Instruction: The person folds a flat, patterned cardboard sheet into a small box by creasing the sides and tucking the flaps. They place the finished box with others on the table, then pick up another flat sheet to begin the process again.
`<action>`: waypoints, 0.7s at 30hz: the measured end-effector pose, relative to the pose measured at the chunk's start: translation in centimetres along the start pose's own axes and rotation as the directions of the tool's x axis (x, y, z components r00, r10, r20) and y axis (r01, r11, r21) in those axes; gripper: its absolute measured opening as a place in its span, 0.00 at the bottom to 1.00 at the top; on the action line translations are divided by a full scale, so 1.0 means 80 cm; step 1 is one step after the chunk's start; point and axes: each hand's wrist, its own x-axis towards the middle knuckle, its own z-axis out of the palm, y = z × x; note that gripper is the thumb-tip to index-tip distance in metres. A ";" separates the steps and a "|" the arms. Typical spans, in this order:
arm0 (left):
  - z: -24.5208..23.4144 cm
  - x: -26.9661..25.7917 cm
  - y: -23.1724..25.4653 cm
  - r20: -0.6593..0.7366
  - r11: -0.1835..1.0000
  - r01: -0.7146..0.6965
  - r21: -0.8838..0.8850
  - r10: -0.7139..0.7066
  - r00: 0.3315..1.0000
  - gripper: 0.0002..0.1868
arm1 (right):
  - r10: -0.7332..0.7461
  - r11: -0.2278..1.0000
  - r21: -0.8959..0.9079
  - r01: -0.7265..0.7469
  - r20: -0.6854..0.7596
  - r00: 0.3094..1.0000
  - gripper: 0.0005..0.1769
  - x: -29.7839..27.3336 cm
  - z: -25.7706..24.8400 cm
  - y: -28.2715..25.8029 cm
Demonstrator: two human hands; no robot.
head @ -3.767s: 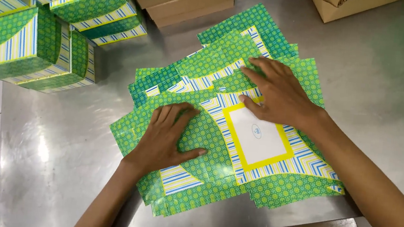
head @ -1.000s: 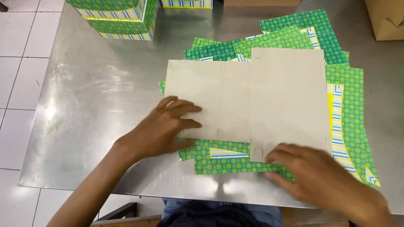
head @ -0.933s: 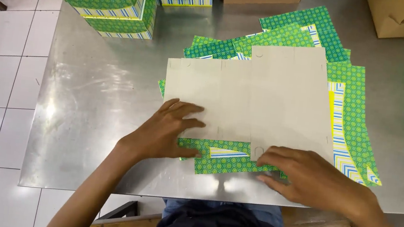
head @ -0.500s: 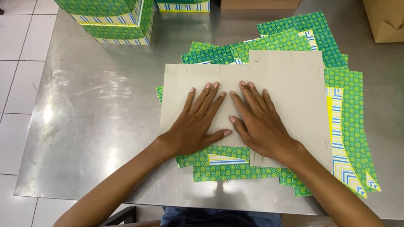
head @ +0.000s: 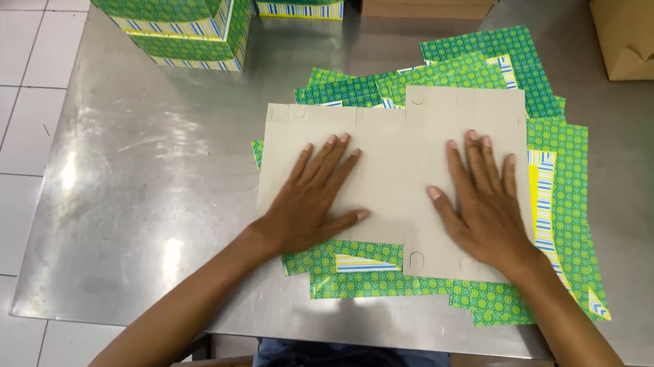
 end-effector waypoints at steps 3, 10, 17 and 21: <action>0.000 0.005 -0.027 -0.021 0.990 0.143 -0.011 -0.143 0.990 0.47 | 0.054 0.998 -0.022 -0.054 0.017 0.998 0.42 -0.007 0.000 0.025; -0.031 -0.004 -0.073 -0.105 0.935 0.353 0.038 -0.347 0.932 0.52 | 0.141 0.990 0.012 -0.141 -0.010 0.990 0.44 -0.006 -0.003 0.029; -0.017 0.002 -0.035 -0.144 0.975 0.221 0.019 -0.216 0.966 0.49 | -0.052 0.989 -0.141 0.045 -0.043 0.998 0.36 0.017 0.032 -0.007; -0.006 -0.003 -0.011 -0.064 0.995 0.084 -0.055 -0.088 0.994 0.50 | -0.186 0.982 -0.023 0.187 0.041 0.982 0.35 0.030 0.053 -0.071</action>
